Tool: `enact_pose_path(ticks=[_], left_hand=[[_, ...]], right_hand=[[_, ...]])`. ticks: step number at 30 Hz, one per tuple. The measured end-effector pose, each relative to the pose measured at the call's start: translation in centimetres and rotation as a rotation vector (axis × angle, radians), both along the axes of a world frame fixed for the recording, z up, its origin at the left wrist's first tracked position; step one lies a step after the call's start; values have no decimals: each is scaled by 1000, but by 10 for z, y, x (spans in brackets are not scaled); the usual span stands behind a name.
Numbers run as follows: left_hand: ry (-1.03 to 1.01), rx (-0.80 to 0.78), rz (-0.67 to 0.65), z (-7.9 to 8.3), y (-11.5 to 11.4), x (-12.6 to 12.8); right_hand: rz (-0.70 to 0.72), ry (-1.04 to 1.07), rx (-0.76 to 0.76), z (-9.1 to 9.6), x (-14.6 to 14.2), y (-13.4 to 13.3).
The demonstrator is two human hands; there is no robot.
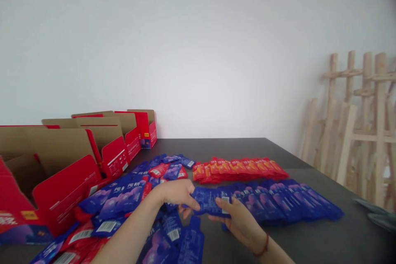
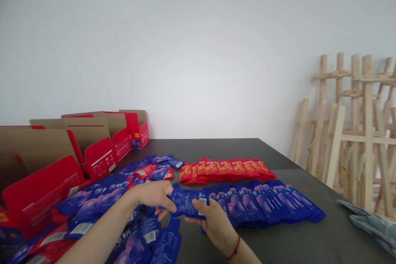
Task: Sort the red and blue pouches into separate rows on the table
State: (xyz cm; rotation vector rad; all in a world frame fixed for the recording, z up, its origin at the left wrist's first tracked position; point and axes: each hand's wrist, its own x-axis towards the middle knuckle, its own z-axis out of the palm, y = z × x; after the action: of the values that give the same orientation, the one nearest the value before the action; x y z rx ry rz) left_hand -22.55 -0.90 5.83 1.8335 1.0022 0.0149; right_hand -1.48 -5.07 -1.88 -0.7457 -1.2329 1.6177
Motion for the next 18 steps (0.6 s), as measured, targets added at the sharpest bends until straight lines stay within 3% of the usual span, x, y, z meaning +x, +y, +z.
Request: enact_pose_path(ticks=[6,10,12,14,16,18], left_hand=[[69,34,13,-6,7,-6],[115,99,73,-14,18,-18],[118,148,105,-17,21,-19],[113,198,121,-19,22,-17],[129,244,127,-20,21,-12],[159,282,139,-21,18,-8]], right_hand=[[-66,-14,-6,1,0,0],[-308,-287,109,19,30,3],[-394,-555,318,28,49,6],[-381,-858,649,29,62,9],[-304,-1143,974,19,67,10],[-224,-1389,1169,1,64,10]])
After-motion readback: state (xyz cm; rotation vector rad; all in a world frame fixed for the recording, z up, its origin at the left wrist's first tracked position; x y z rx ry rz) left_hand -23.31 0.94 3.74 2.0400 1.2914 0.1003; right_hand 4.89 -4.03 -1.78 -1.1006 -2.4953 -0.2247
